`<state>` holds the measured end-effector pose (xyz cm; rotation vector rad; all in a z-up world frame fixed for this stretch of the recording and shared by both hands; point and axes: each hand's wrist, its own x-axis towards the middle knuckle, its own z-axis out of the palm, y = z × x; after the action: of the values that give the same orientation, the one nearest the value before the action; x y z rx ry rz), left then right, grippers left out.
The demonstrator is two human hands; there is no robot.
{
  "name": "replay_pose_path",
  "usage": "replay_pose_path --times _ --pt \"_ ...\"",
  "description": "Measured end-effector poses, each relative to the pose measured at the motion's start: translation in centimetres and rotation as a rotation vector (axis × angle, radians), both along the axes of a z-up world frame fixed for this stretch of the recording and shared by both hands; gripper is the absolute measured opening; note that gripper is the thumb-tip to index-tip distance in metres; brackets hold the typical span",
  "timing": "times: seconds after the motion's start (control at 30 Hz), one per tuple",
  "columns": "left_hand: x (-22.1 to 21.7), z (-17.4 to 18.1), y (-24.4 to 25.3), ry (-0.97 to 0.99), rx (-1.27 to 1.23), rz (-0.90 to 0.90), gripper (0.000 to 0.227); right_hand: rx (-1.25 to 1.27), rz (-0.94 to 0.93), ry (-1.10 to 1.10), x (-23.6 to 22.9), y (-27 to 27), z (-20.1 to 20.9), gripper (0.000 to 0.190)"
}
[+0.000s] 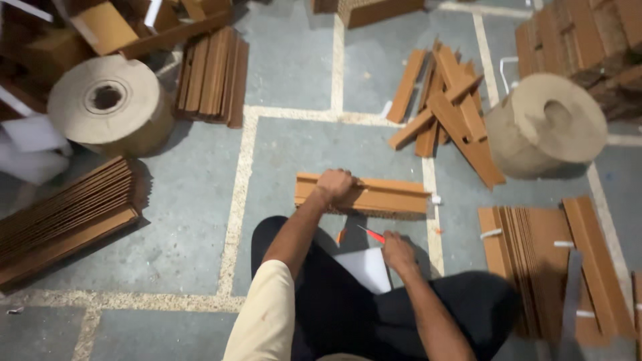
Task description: The person sits on the floor and uses a red utility knife to cut strips from flat cardboard pieces. They repeatedly slice through the cardboard, separate the cut strips, and place them into a pile on the floor.
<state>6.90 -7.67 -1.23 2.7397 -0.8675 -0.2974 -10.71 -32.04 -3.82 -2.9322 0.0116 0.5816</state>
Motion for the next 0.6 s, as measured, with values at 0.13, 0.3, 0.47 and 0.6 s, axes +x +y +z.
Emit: replay_pose_path --times 0.13,0.3,0.47,0.6 --pt "-0.6 -0.1 0.1 -0.068 -0.035 -0.013 0.032 0.294 0.055 -0.158 -2.1 0.7 6.9 0.068" --pt "-1.0 -0.4 -3.1 -0.075 -0.131 0.072 0.03 0.43 -0.316 -0.085 -2.4 1.6 9.2 0.046" --pt "-1.4 0.8 -3.5 -0.008 -0.081 0.096 0.036 0.464 -0.255 -0.341 -0.9 2.3 7.4 0.07" --pt "-0.8 -0.1 -3.6 -0.107 -0.074 0.113 0.035 0.359 -0.272 -0.305 1.4 4.2 5.8 0.049"
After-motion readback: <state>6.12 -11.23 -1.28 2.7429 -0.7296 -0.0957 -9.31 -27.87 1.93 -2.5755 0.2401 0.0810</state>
